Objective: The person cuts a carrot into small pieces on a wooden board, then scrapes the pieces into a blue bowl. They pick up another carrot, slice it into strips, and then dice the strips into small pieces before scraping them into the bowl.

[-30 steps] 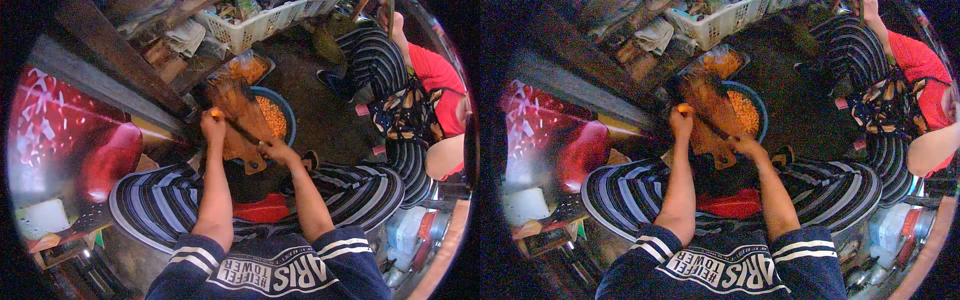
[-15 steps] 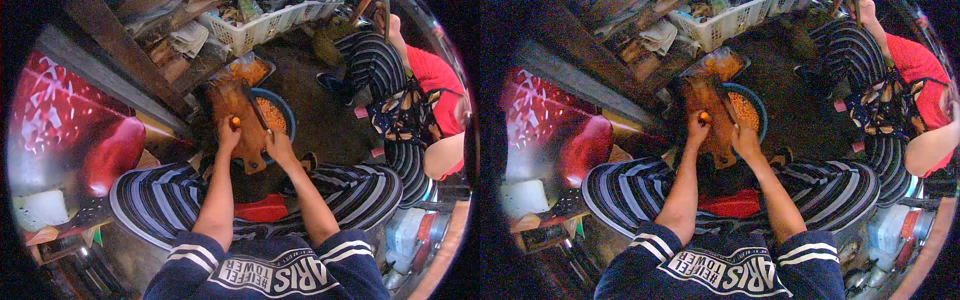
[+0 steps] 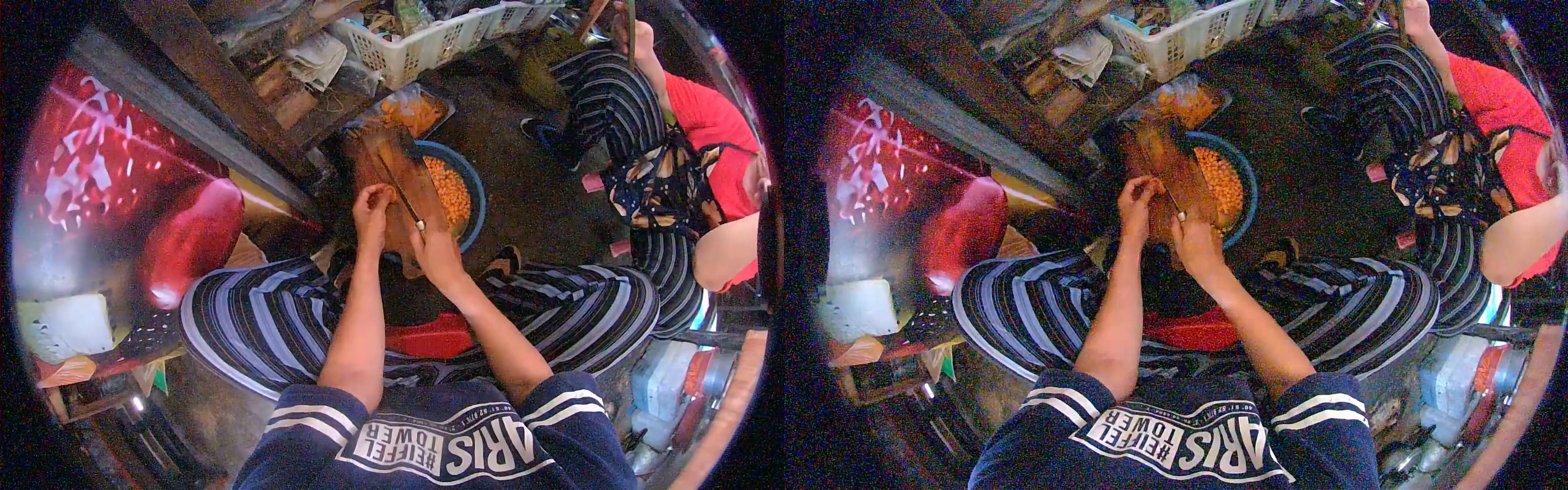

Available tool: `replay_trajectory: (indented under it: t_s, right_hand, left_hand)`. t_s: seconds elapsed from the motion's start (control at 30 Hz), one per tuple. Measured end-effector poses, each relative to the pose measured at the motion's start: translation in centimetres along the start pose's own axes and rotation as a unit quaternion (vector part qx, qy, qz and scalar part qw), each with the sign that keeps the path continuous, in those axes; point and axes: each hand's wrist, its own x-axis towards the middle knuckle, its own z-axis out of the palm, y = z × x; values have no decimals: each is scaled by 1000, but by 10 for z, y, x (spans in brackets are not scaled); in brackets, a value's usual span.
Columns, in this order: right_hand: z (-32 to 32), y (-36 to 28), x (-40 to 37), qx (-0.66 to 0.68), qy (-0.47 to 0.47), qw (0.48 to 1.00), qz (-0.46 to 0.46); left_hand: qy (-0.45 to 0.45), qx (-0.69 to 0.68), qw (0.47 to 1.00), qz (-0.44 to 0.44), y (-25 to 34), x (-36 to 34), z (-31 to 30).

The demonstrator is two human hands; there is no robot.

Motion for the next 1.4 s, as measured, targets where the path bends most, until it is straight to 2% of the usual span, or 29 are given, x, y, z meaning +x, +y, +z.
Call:
replay_trajectory:
  t_s: [0.1,0.3,0.43,0.5,0.6,0.7,0.93,1.0,1.1,1.2,1.4]
  right_hand:
    - [4,1,-4,-18,30,999,-41]
    - [-2,-9,-7,-11,2,1000,-11]
    - [6,-4,-7,4,33,999,-39]
    - [8,-5,-5,-23,7,1000,-9]
    - [14,-3,-4,-56,-1,998,-6]
    - [19,-5,-1,-85,2,996,5]
    - [21,-9,5,-63,30,998,-10]
    - [22,-10,8,-64,14,998,21]
    - [22,-9,11,-46,-2,999,21]
    - [28,-4,15,-46,-5,999,8]
    - [37,-2,22,-67,-20,997,34]
  left_hand:
    - [23,-23,999,8,-13,4,1]
    - [22,-158,985,-60,-12,0,3]
    - [38,-132,990,-41,-12,2,5]
    - [45,-150,985,-65,-10,-1,5]
    - [41,-134,989,-34,-18,2,3]
    - [53,-138,987,-57,-21,5,3]
    - [44,-139,988,-55,-19,6,3]
    - [48,-126,990,-35,-16,4,4]
    - [48,-76,995,-37,-5,0,3]
    - [42,-109,991,-58,-6,1,3]
    - [25,-85,995,-54,-11,3,0]
